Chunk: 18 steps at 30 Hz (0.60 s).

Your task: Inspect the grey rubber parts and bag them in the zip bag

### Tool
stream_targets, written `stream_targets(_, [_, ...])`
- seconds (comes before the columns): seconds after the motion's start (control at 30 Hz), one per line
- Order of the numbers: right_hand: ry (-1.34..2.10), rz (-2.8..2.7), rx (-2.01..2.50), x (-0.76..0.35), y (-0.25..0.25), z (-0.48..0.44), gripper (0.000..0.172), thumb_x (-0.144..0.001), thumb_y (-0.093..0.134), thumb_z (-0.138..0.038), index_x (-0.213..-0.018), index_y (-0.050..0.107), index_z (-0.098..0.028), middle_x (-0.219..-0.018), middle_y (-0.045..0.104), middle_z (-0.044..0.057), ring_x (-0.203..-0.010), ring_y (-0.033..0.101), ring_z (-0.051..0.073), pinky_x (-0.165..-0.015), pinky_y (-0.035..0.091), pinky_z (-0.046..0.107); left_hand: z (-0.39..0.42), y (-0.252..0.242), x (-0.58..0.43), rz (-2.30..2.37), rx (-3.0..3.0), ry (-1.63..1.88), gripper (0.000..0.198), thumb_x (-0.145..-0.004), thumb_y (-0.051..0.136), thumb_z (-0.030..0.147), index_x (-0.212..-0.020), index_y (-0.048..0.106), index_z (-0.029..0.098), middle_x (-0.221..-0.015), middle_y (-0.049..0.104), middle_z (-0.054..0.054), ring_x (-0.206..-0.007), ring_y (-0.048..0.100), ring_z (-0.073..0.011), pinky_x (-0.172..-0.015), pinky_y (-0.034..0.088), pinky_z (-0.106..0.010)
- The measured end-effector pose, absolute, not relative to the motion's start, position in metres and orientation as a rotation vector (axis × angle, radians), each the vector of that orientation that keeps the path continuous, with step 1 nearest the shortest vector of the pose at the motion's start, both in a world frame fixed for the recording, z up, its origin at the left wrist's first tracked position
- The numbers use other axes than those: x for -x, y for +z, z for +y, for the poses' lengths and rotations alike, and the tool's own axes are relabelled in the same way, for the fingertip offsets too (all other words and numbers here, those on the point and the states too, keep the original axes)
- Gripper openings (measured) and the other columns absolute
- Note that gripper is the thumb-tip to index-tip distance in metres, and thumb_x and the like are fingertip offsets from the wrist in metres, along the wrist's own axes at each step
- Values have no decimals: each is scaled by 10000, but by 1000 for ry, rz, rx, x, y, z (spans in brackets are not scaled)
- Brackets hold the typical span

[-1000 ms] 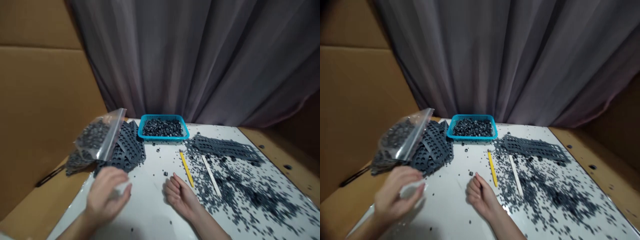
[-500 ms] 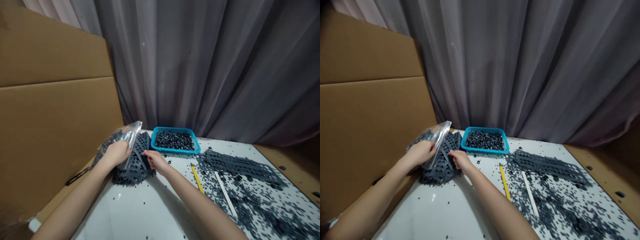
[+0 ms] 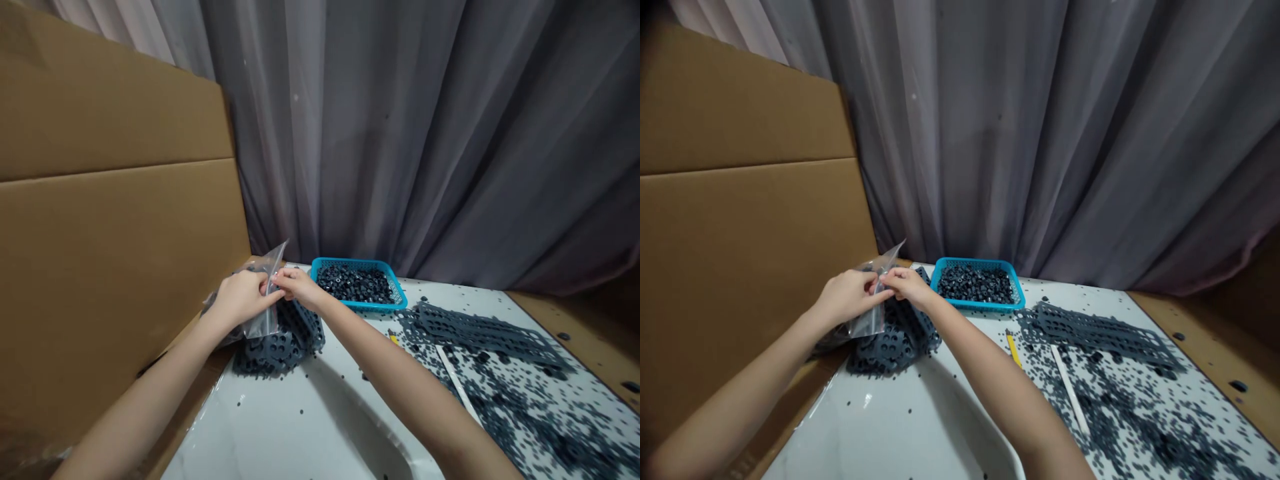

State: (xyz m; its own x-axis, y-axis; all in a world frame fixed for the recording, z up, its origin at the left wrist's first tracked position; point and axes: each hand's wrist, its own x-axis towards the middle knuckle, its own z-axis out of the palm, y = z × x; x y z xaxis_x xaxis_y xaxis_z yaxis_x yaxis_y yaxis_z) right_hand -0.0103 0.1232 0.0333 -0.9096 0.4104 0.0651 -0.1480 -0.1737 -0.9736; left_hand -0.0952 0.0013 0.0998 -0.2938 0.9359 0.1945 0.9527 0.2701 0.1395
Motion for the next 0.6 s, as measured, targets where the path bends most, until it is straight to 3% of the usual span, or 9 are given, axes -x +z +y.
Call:
stream_targets(0.17, [2041,-1783,213,4,48,117,381,-645,650,-484,-590,430,-177,-406,318,-119,-395,229,26,-422,164,190,7,118,110,-2411,2247,-521,331,-776,452,457,-650,598,188,-571,520,12,-543,464,-124,-516,297,-225])
stream_targets(0.3, [2009,-1832,191,-7,44,112,385,-671,609,-515,-613,413,-189,-428,306,-116,-409,236,34,-427,195,186,11,107,127,-2506,2598,-794,386,-771,442,495,-593,543,168,-495,414,34,-465,371,-97,-464,293,-215])
stream_targets(0.47, [1909,-1887,338,-12,38,105,376,-711,530,-528,-608,373,-202,-436,295,-113,-405,241,43,-428,219,192,12,78,125,-2539,2294,-1094,388,-797,352,456,-517,391,191,-458,336,45,-447,334,-95,-453,292,-218])
stream_targets(0.6, [1752,-1978,557,-8,41,103,270,-725,533,-368,-564,408,-191,-414,328,-98,-424,286,54,-461,210,205,6,70,112,-2500,1885,-1181,326,-780,380,373,-512,394,188,-487,355,33,-497,361,-106,-494,270,-224])
